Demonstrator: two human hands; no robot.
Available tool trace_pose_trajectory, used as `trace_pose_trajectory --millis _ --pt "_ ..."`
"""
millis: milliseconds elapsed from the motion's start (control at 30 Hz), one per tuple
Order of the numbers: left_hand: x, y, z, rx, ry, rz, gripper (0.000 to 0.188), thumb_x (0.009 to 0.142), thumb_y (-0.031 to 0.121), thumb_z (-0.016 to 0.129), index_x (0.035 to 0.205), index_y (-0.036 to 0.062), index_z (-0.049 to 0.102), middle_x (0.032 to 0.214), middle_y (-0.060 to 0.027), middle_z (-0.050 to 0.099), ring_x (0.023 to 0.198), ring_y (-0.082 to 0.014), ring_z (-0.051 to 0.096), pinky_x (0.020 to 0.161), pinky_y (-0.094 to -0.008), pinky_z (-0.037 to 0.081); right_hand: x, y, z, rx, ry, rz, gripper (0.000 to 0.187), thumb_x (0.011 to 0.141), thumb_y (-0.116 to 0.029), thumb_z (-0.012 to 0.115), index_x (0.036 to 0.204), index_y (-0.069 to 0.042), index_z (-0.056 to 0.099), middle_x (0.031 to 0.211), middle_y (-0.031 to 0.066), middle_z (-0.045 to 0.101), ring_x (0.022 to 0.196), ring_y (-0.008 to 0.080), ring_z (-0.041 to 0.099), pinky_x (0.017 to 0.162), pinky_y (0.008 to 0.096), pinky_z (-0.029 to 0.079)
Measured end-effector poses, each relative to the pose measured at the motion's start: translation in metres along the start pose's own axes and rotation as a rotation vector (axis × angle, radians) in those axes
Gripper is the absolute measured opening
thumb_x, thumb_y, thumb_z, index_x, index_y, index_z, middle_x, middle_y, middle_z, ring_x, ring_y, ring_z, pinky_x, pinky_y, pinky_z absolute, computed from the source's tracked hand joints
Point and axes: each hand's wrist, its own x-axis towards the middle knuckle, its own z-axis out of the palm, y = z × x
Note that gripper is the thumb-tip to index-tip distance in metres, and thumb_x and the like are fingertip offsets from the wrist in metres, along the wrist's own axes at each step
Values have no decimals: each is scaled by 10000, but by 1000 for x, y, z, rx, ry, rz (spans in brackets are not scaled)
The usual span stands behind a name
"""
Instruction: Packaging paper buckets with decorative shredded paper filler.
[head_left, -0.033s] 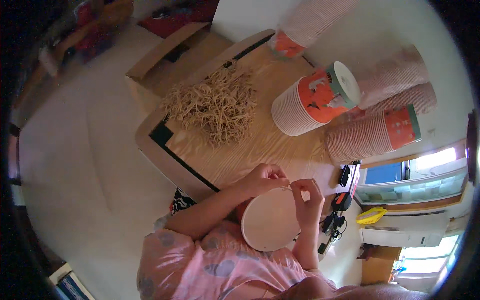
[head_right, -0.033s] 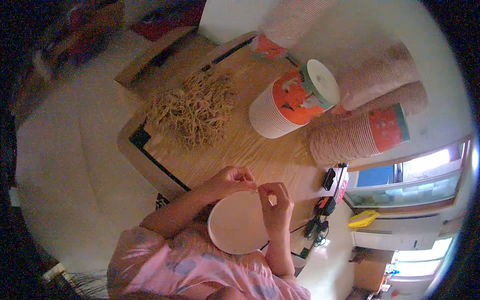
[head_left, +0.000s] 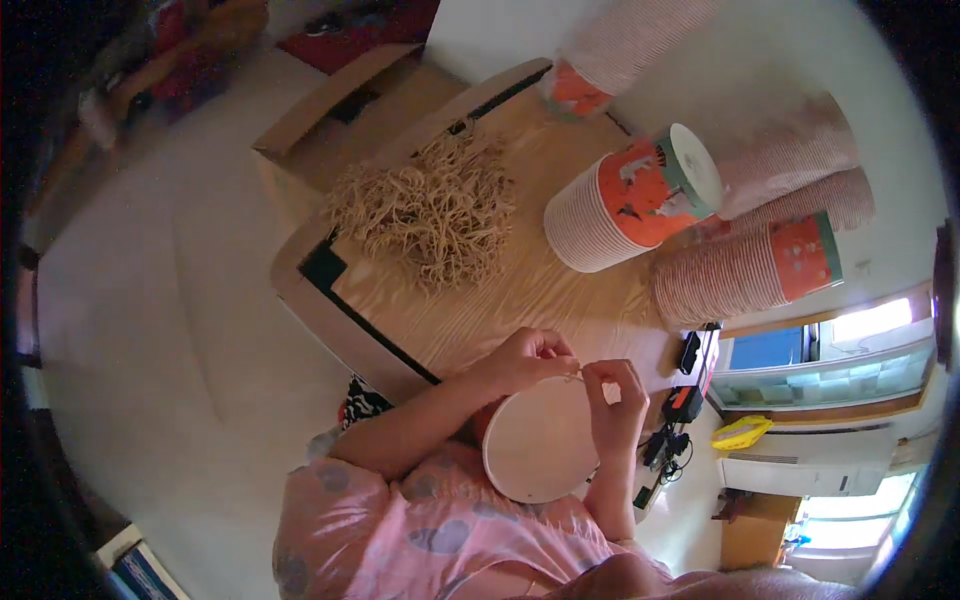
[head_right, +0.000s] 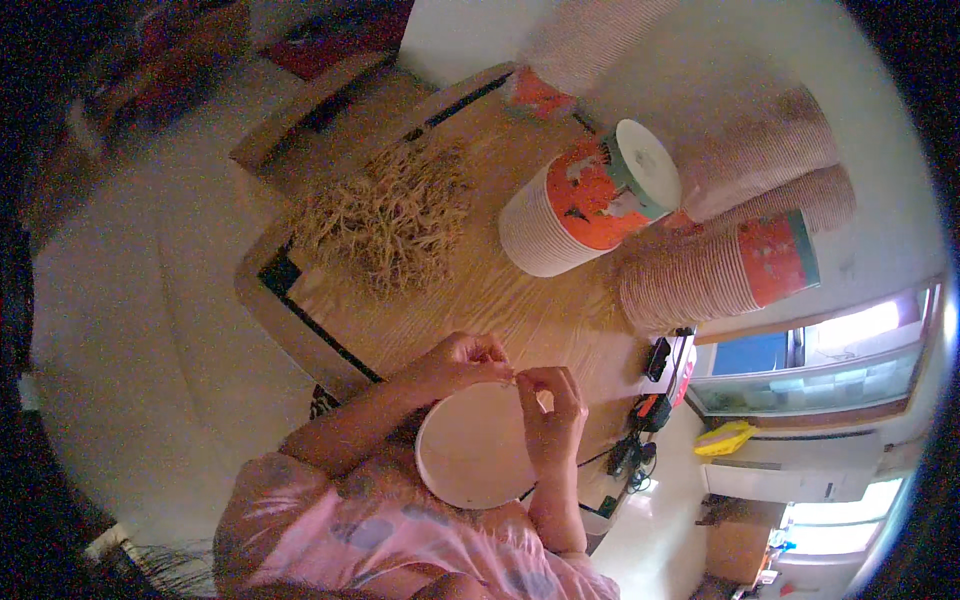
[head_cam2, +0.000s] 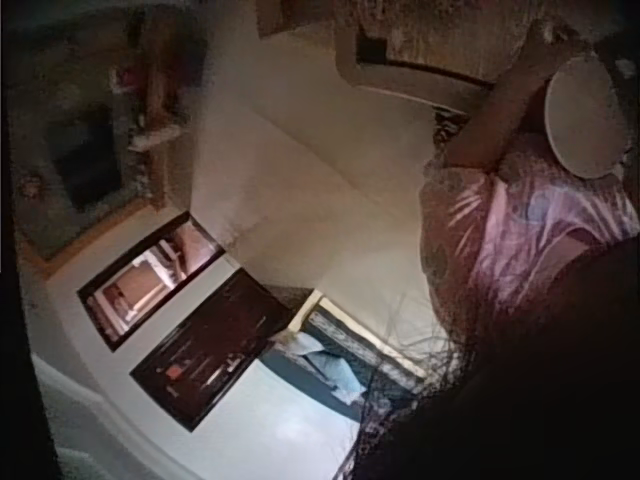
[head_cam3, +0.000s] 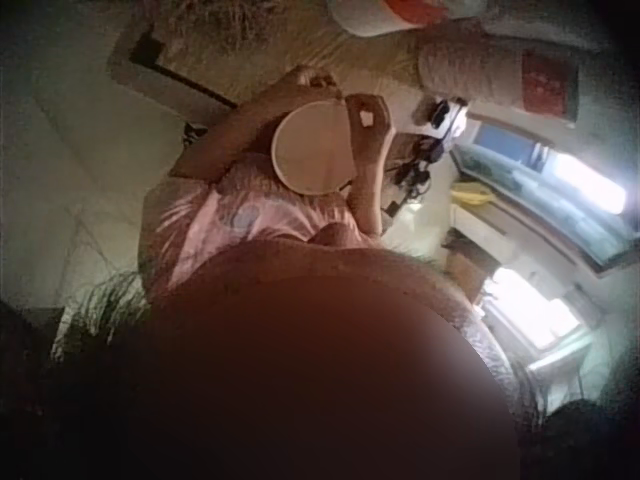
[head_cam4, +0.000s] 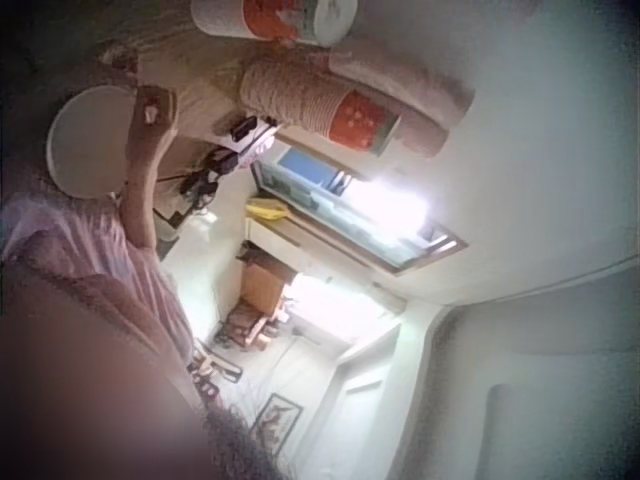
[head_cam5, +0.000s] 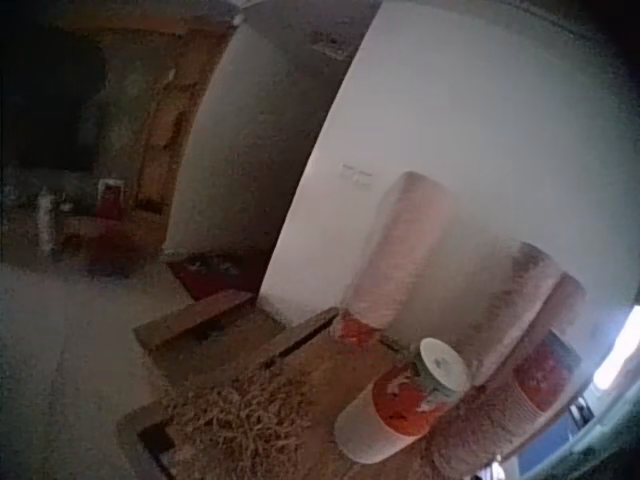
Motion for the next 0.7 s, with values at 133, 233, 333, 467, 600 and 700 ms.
trace_pose_trajectory --millis 133,233,333,467,600,700 --pt "-4 0 1 51 53 -34 175 829 205 645 873 37 626 811 -25 636 743 -89 576 662 -234 466 -7 0 7 1 105 -42 88 723 26 670 788 -18 630 780 76 610 719 196 587 660 289 470" --pt "-5 -2 1 116 92 0 179 826 206 648 879 35 651 827 -28 645 767 -98 586 692 -244 471 -8 2 11 -26 144 -93 70 735 35 643 798 12 624 743 77 592 699 158 553 657 266 448" --pt "-9 5 2 106 118 11 190 822 208 652 886 29 658 824 -28 650 768 -94 589 693 -245 474 -9 6 10 -68 107 -136 116 743 37 632 855 7 645 793 95 606 741 179 573 686 276 462" --pt "-8 2 1 26 184 22 193 791 187 677 879 16 681 781 -51 654 708 -93 586 643 -239 475 -10 1 11 -96 50 -125 148 749 -3 644 887 -51 665 872 89 622 815 245 582 735 331 464" --pt "-8 4 -2 95 196 6 184 772 186 692 869 30 690 779 -39 648 704 -87 574 639 -235 470 -8 2 10 -79 9 -200 189 762 22 612 932 -44 659 915 107 618 853 264 582 746 333 469" --pt "-11 8 -4 125 196 -19 196 750 200 704 854 34 690 775 -27 629 677 -81 546 616 -232 455 0 4 3 10 -31 -115 184 785 18 595 951 -33 654 922 107 618 864 251 586 756 320 467"
